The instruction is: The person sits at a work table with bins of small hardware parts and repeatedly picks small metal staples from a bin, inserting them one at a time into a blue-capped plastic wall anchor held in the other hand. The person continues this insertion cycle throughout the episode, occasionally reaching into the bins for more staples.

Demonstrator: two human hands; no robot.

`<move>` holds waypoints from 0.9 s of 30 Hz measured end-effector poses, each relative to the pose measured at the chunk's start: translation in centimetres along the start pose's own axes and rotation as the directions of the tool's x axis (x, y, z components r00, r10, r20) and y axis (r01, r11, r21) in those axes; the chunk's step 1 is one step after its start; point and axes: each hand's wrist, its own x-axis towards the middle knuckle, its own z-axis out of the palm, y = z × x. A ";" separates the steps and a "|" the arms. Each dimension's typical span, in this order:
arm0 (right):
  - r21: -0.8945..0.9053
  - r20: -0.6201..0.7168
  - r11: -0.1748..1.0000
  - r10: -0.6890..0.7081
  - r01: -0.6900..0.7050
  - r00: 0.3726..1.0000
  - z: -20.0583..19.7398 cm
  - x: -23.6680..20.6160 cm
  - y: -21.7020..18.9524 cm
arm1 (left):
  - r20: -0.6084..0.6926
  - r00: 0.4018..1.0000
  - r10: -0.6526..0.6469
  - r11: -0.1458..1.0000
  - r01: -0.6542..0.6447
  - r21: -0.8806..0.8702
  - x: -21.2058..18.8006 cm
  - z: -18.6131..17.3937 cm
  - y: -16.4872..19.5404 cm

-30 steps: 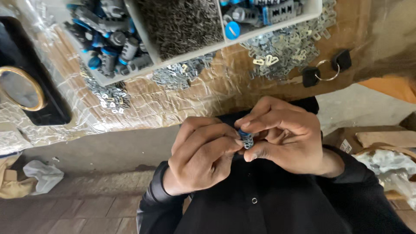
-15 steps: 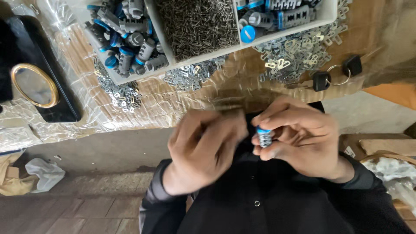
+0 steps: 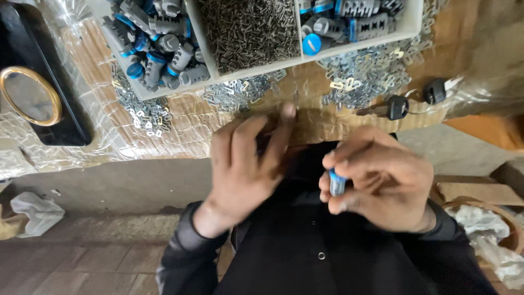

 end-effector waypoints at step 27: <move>-0.056 -0.146 0.995 -0.084 0.077 0.986 1.1 -0.1 0.4 | 0.264 0.964 -0.033 0.954 0.109 -0.281 -11.3 14.2 -3.9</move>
